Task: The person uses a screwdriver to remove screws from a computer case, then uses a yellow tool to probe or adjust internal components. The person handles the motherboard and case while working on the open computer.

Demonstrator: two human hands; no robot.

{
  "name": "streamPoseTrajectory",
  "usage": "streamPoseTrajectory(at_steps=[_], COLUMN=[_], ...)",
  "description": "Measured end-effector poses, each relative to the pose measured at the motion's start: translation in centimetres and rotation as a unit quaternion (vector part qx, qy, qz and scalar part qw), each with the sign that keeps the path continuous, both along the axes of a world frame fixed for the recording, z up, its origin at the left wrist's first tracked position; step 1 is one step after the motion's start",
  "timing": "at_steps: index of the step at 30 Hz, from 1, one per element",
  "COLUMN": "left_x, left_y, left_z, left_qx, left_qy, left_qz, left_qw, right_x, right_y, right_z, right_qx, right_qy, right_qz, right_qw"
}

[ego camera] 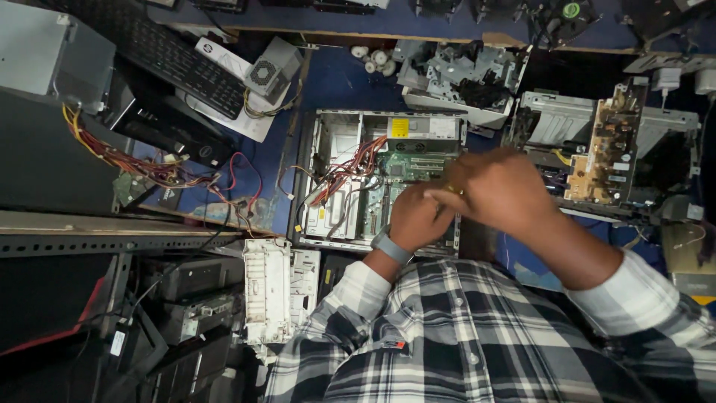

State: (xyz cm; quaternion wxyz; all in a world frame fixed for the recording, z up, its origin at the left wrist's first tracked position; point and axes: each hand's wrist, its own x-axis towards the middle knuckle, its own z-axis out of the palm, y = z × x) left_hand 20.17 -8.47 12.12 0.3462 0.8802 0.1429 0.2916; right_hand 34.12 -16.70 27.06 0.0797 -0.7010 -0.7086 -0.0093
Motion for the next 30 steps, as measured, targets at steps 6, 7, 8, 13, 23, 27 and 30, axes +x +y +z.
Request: streamPoseTrajectory(at_steps=[6, 7, 8, 13, 23, 27, 30], left_x=[-0.1, -0.1, -0.2, -0.1, -0.5, -0.4, -0.4], left_y=[0.5, 0.4, 0.4, -0.1, 0.7, 0.5, 0.1], left_z=[0.0, 0.0, 0.0, 0.0, -0.7, -0.6, -0.3], left_qx=[-0.040, -0.038, -0.037, -0.055, -0.029, 0.001, -0.020], left_qy=[0.023, 0.009, -0.005, 0.064, 0.014, 0.025, 0.023], left_qz=[0.005, 0.009, 0.012, 0.058, -0.001, 0.025, 0.047], left_qw=[0.999, 0.999, 0.999, 0.995, 0.999, 0.999, 0.998], right_x=[0.0, -0.1, -0.2, -1.6, -1.3, -1.9, -1.6], right_y=[-1.3, -1.3, -1.1, 0.2, -1.0, -0.4, 0.6], right_z=[-0.6, -1.0, -1.4, -2.1, -1.2, -2.5, -2.6], right_qx=[0.049, 0.021, 0.004, 0.028, 0.090, 0.063, 0.052], right_qy=[0.055, 0.033, -0.007, -0.039, 0.075, -0.042, -0.073], right_qz=[0.043, 0.013, -0.009, -0.071, 0.073, -0.026, -0.079], right_qw=[0.996, 0.999, 1.000, 0.996, 0.990, 0.997, 0.993])
